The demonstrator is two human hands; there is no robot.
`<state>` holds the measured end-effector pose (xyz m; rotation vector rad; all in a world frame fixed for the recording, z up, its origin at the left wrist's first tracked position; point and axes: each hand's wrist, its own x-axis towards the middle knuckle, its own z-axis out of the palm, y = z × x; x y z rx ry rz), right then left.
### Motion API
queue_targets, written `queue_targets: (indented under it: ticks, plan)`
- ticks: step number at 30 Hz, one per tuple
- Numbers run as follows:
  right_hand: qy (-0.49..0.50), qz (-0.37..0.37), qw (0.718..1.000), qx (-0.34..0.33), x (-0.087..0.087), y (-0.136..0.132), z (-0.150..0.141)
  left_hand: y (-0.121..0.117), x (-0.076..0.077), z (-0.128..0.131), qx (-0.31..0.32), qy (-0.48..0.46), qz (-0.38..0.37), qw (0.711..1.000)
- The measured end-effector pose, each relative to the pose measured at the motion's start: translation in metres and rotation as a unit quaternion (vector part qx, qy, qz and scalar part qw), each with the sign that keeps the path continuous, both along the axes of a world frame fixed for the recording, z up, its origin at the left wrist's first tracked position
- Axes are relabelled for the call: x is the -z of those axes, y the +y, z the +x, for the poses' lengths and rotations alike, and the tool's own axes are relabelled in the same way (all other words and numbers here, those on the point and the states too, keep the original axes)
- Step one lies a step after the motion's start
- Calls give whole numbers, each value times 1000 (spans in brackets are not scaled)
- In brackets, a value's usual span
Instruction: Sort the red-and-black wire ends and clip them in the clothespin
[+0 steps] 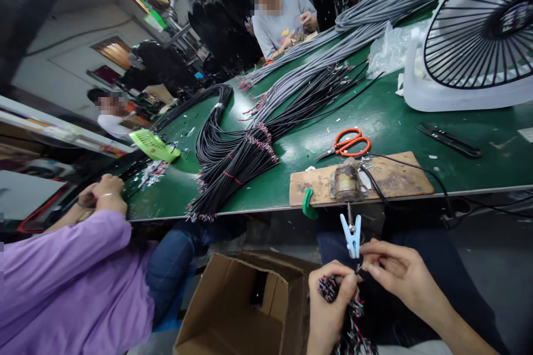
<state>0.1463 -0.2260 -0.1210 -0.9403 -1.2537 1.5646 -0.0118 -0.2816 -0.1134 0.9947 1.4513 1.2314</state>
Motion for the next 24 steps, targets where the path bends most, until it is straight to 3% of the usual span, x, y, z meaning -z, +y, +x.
queue_targets:
  ticks: [5, 7, 9, 11, 13, 17, 21, 24]
  plan:
    - [-30, 128, 991, 21, -10, -2, -4, 2, -3, -2, 15, 2, -12, 1000]
    - [-3, 94, 996, 2, -10, -2, -5, 4, -9, -4, 51, -5, -11, 999]
    - [66, 10, 996, -65, -7, 0, -5, 7, -14, -6, 83, -16, 4, 996]
    - [138, -78, 979, -128, -3, 5, -5, 9, -17, -7, 101, -24, 19, 994]
    - [175, -133, 966, -139, -2, 13, -6, 10, -19, -6, 93, -25, 36, 995]
    - [159, -142, 973, -90, -10, 32, -13, 13, -23, -5, 74, -32, 76, 994]
    - [185, -159, 961, -133, -21, 42, -24, 17, -29, -9, 61, -37, 107, 992]
    - [222, -188, 950, -111, -24, 43, -30, 21, -32, -12, 48, 0, 118, 992]
